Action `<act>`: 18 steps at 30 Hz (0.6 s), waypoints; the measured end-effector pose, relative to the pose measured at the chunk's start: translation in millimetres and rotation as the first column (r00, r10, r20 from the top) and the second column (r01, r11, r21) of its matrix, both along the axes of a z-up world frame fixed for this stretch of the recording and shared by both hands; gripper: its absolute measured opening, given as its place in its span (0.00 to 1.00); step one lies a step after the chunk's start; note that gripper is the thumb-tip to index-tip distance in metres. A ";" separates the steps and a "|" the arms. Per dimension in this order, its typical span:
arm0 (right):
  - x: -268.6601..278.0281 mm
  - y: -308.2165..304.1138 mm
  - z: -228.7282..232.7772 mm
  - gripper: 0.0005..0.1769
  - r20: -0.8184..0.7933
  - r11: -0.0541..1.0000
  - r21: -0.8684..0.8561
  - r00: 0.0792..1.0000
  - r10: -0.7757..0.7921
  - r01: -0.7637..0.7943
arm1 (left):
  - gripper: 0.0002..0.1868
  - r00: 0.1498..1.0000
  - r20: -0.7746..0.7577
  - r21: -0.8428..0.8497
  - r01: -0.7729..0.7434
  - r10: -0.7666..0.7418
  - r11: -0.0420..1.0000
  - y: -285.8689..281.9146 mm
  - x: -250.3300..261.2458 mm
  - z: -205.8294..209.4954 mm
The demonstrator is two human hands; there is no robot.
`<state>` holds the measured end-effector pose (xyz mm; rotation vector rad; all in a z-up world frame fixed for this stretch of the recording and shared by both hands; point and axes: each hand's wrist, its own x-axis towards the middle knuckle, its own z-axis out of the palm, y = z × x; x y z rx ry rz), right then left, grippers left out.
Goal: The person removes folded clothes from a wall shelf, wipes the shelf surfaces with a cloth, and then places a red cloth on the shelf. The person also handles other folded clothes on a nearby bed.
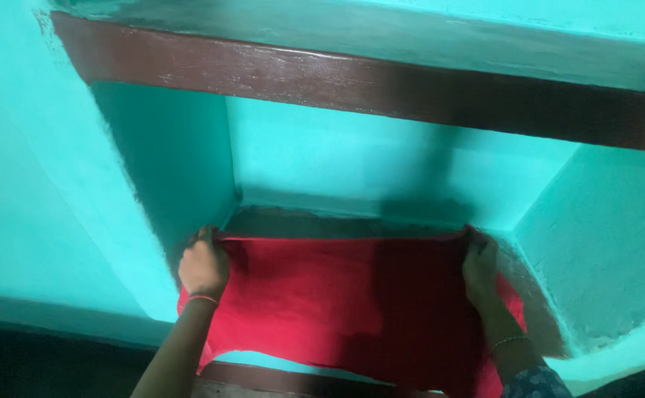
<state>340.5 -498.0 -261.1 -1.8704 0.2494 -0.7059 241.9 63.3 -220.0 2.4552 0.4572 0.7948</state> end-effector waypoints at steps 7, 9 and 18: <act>-1.2 28.6 -68.5 0.40 -0.494 0.624 -0.684 0.869 -0.016 -0.378 | 0.47 0.999 0.023 0.532 0.009 -0.025 0.847 -20.1 34.8 -49.5; -20.1 54.2 -74.6 0.33 -0.371 0.637 -0.736 0.924 -0.095 -0.230 | 0.39 0.989 -0.143 0.564 0.116 -0.042 0.817 -20.4 29.6 -55.8; -48.2 152.2 -39.1 0.41 -0.576 0.428 -0.774 0.800 -0.171 -0.466 | 0.36 0.924 -0.382 0.403 0.146 0.021 0.904 -44.0 -10.1 -47.7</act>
